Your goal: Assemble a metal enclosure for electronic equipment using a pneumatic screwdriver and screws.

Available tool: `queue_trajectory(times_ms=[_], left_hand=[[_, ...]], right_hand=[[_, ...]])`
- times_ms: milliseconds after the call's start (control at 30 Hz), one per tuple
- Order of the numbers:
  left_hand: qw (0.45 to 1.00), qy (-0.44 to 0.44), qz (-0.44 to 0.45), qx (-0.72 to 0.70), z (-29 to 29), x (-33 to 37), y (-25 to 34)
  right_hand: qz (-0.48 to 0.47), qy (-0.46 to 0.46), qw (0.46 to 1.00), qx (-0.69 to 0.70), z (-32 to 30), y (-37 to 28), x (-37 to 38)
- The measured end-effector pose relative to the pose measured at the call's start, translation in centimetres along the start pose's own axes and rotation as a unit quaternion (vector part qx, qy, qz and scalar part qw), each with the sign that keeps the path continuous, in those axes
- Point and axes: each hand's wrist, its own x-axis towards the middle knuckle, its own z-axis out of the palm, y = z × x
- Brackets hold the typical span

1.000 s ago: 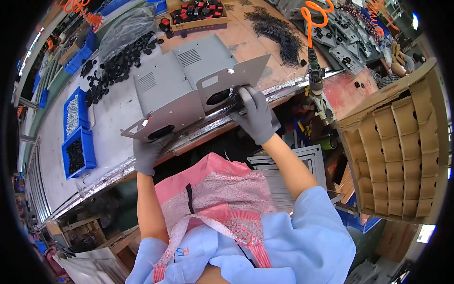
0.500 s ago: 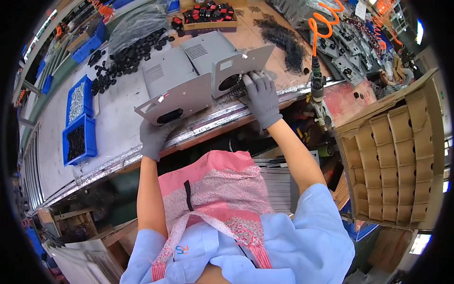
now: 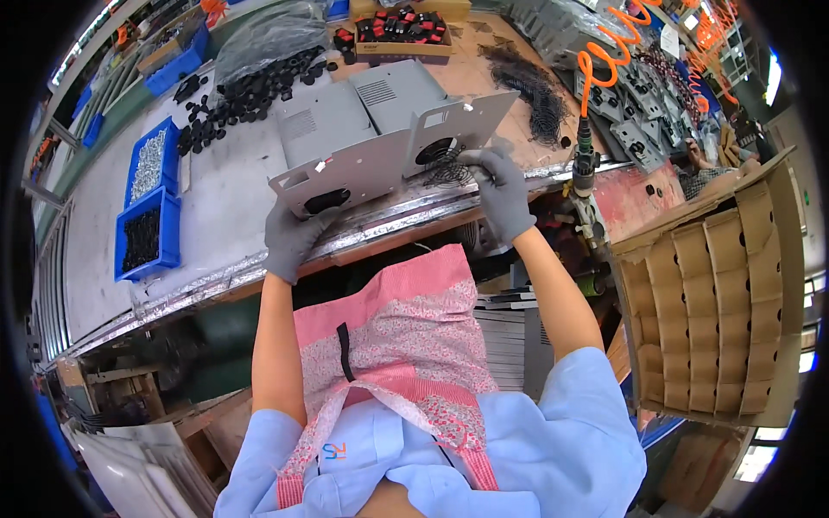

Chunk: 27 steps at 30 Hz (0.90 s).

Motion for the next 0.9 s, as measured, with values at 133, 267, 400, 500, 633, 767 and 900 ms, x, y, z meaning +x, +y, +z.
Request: queue_trajectory(times_ms=[133,267,400,500,633,767,900], left_hand=[[1.000,-0.001,0.004,-0.030,-0.1,0.1,-0.9],[0.999,-0.013,0.029,-0.026,-0.6,0.2,-0.4],[0.997,0.003,0.035,-0.073,-1.1,-0.5,-2.8],[0.995,0.022,0.023,-0.091,-1.3,-1.3,-1.8],[0.992,0.035,-0.026,-0.122,-1.0,-1.2,-1.2],[0.988,0.076,-0.042,-0.125,-0.7,-1.0,-1.2],[0.991,0.123,0.013,-0.050,-1.2,-1.5,-1.0]], right_hand=[[0.005,-0.037,0.997,0.068,1.8,-3.5,-1.1],[-0.071,-0.067,0.993,0.069,6.4,-5.8,-1.9],[-0.093,-0.065,0.993,0.030,10.4,-8.0,-2.0],[-0.148,-0.004,0.988,0.035,12.5,-7.8,-1.7],[-0.138,0.014,0.990,0.016,13.7,-7.2,-1.2],[-0.083,0.017,0.996,0.033,14.5,-7.2,-0.7],[-0.077,0.071,0.992,0.075,15.3,-6.5,-1.1]])
